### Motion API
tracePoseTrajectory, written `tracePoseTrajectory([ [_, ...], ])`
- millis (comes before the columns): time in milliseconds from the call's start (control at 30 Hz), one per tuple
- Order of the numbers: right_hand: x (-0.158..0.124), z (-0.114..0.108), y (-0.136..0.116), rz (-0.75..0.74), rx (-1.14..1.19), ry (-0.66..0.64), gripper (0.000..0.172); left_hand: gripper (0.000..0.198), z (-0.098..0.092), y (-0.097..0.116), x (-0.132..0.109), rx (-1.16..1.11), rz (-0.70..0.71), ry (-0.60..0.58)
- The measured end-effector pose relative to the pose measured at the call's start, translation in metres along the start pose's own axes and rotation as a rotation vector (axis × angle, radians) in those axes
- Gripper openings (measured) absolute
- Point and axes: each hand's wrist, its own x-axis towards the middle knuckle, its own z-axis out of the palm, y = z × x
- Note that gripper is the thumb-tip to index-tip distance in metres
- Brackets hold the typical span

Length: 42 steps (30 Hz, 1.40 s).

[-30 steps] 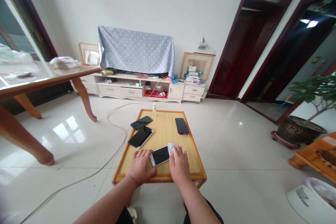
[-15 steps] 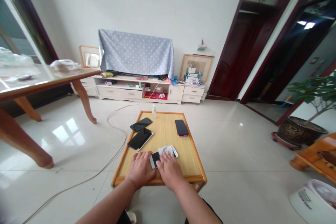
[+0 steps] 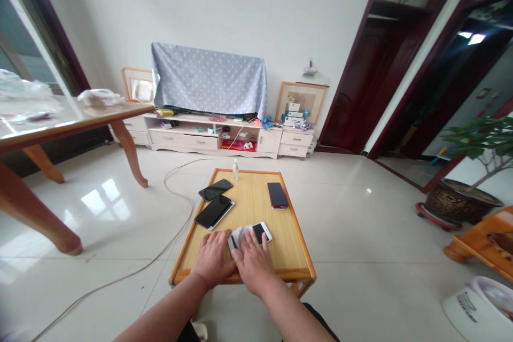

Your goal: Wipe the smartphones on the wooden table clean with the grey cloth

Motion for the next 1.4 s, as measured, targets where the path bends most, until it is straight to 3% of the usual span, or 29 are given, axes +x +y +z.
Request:
tracePoseTrajectory([
  [67,-0.005,0.003,-0.009,-0.091,0.011,-0.038,0.06,0.058,0.001,-0.001,0.0,0.003,0.006,-0.004],
  [133,-0.003,-0.001,-0.007,-0.083,0.002,-0.052,0.059,0.057,0.001,-0.001,0.0,0.005,0.0,0.0],
  [333,0.018,-0.011,0.008,0.268,-0.099,-0.004,0.067,0.069,0.002,-0.001,0.0,0.0,-0.016,0.015],
  [567,0.014,0.0,-0.015,-0.037,-0.005,-0.094,0.064,0.064,0.004,-0.003,0.0,-0.031,-0.016,0.01],
  [800,0.031,-0.009,0.012,0.325,-0.107,-0.014,0.071,0.072,-0.001,0.0,0.0,-0.022,-0.04,0.001],
  [1000,0.01,0.006,-0.003,0.037,-0.061,-0.036,0.063,0.055,0.0,-0.001,0.0,-0.026,-0.024,0.029],
  [1200,0.015,-0.013,0.022,0.362,-0.093,0.002,0.069,0.07,-0.002,0.0,-0.001,-0.019,-0.025,-0.005],
  [1267,0.015,-0.012,0.017,0.321,-0.097,-0.006,0.072,0.068,-0.002,0.0,-0.001,-0.02,-0.024,0.0],
  [1400,0.006,-0.004,-0.016,0.068,-0.021,-0.047,0.068,0.059,0.001,-0.001,-0.001,-0.013,-0.006,0.012],
])
